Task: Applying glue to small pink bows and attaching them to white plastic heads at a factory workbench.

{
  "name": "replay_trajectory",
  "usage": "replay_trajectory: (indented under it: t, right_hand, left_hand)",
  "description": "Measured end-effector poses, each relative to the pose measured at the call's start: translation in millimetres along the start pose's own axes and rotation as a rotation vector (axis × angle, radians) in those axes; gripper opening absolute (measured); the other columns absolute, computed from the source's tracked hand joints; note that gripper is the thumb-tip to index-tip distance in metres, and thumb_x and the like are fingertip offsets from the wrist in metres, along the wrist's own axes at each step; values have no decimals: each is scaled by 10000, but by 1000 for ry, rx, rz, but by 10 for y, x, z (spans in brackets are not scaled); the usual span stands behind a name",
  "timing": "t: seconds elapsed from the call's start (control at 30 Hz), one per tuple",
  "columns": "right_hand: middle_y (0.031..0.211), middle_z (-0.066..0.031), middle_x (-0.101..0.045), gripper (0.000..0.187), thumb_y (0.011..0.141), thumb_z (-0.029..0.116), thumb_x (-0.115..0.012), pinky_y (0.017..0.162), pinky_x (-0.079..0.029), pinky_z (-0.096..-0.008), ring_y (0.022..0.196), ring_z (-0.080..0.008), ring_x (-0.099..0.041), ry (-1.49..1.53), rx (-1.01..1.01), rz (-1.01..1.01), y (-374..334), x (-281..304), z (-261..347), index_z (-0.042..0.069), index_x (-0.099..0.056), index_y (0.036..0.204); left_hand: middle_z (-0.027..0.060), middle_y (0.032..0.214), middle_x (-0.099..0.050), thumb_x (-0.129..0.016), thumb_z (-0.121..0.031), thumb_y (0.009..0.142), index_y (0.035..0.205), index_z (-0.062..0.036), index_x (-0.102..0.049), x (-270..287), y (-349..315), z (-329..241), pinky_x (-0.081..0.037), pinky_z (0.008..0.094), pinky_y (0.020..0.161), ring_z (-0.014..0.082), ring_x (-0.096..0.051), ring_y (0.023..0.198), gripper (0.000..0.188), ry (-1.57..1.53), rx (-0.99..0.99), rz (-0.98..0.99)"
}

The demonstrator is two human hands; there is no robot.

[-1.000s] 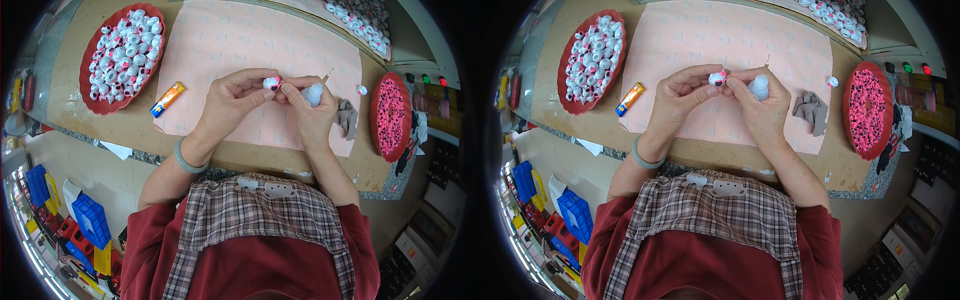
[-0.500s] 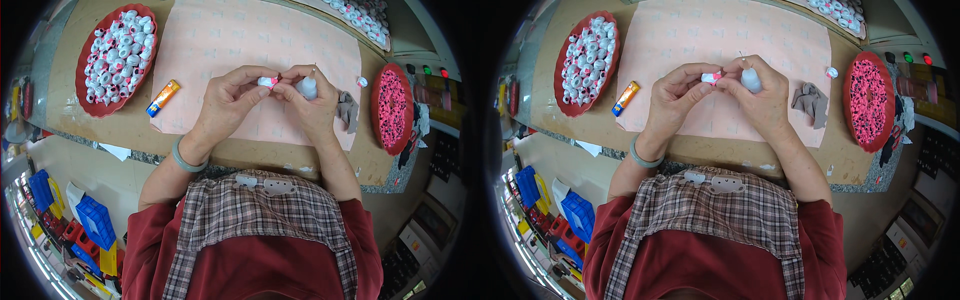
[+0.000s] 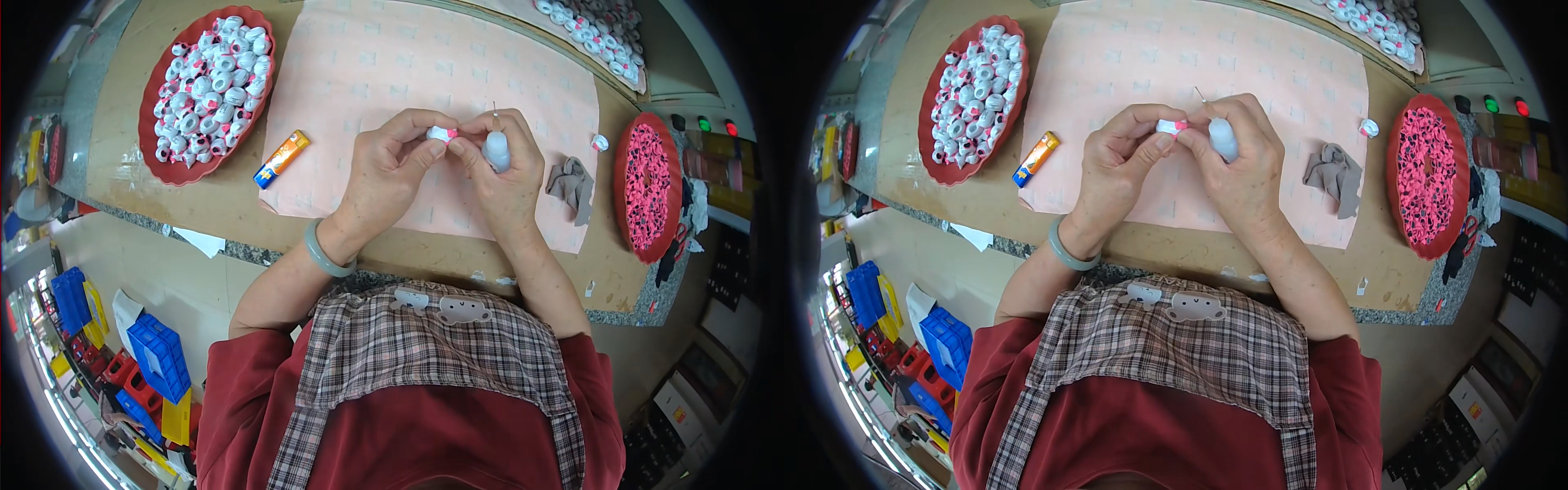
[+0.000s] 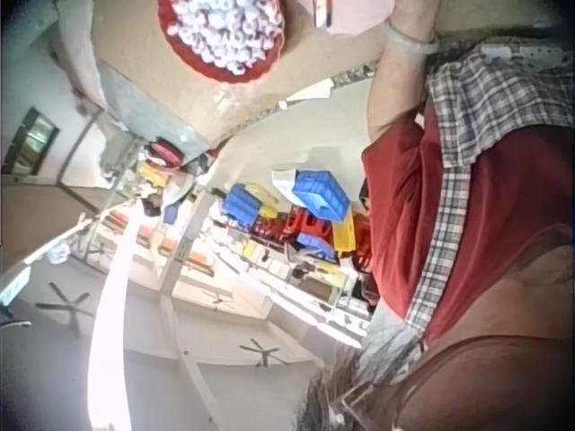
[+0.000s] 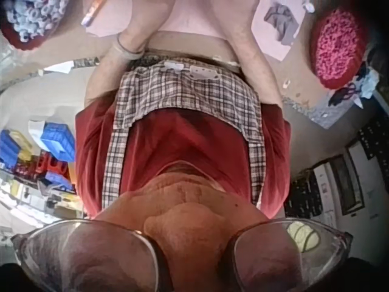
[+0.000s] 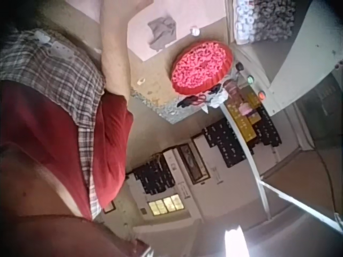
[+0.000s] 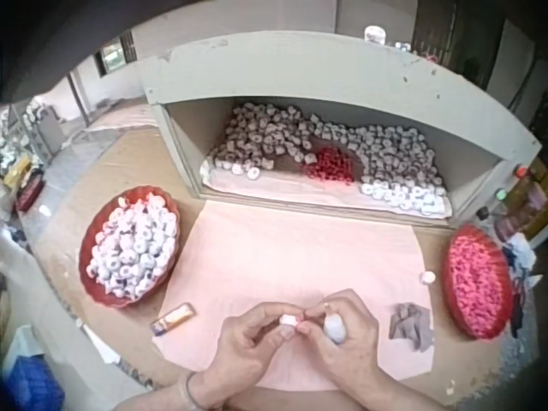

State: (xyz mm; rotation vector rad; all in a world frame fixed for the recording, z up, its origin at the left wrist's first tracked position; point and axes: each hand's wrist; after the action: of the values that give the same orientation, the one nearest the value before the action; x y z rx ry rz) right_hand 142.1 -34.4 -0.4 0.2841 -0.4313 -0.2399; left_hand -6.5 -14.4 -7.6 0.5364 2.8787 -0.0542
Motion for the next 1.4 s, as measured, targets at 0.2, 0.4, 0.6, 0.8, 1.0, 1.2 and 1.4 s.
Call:
replay_trajectory:
  t: [0.2, 0.4, 0.6, 0.8, 1.0, 1.2, 1.4]
  right_hand:
    - [804, -86, -563, 97, 723, -17, -646, 704, -443, -295, 770, -196, -544, -45, 1, 34, 10, -146, 58, 1, -597, 805]
    - [793, 5, -499, 102, 867, 77, -608, 457, -291, -167, 587, -34, -408, 55, -208, 33, -148, 28, -101, 34, -541, 930]
    - [784, -6, -480, 143, 872, 87, -597, 481, -295, -183, 601, -60, -411, 293, -204, 114, -190, 4, -344, 34, -519, 979]
    - [700, -54, -564, 137, 798, 38, -658, 491, -367, -202, 556, -103, -464, 311, -186, 68, -113, -5, -132, 0, -570, 896]
    - [754, -75, -572, 169, 813, 73, -669, 520, -417, -212, 593, -112, -499, 431, -287, 81, -128, -25, -155, 15, -567, 934]
    - [732, 9, -481, 148, 874, 91, -603, 443, -256, -170, 533, -39, -390, 473, -194, 74, -177, -43, -263, 31, -522, 983]
    - [707, -7, -512, 106, 853, 62, -613, 461, -278, -168, 517, -40, -393, 443, -243, 35, -265, 88, -245, 34, -543, 927]
  left_hand:
    - [80, 956, -643, -558, -50, 834, 988, -32, -641, 160, -12, 56, -476, 299, 807, 151, -594, 912, 176, 208, -89, -50]
    - [65, 888, -636, -547, 7, 841, 984, 7, -562, -15, 62, 206, -489, 275, 726, 120, -593, 838, 144, -302, -114, 109]
    - [77, 894, -635, -525, 39, 851, 1001, 22, -536, 60, -26, 78, -489, 247, 694, 99, -585, 788, 151, -286, -50, 138]
    - [75, 886, -635, -511, 50, 847, 992, 25, -534, 0, 61, 162, -488, 246, 684, 96, -583, 783, 149, -287, -94, 194]
    - [71, 861, -629, -506, 43, 845, 984, 23, -535, 10, 68, 180, -478, 241, 664, 92, -572, 752, 144, -283, -92, 173]
    - [56, 824, -614, -511, 21, 853, 983, 12, -539, -44, 27, 187, -473, 234, 657, 92, -564, 726, 133, -261, -102, 155]
    - [29, 819, -612, -518, -20, 877, 986, -6, -555, -184, 53, 340, -481, 233, 669, 103, -576, 723, 115, -354, -100, 193]
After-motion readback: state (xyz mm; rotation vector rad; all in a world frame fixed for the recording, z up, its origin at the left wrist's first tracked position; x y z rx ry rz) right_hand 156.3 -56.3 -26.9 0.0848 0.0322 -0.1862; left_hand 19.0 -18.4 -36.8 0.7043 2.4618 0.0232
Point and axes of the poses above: each hand's wrist, its own y-axis towards the middle knuckle, its own x-axis out of the back of the hand, z = x × y
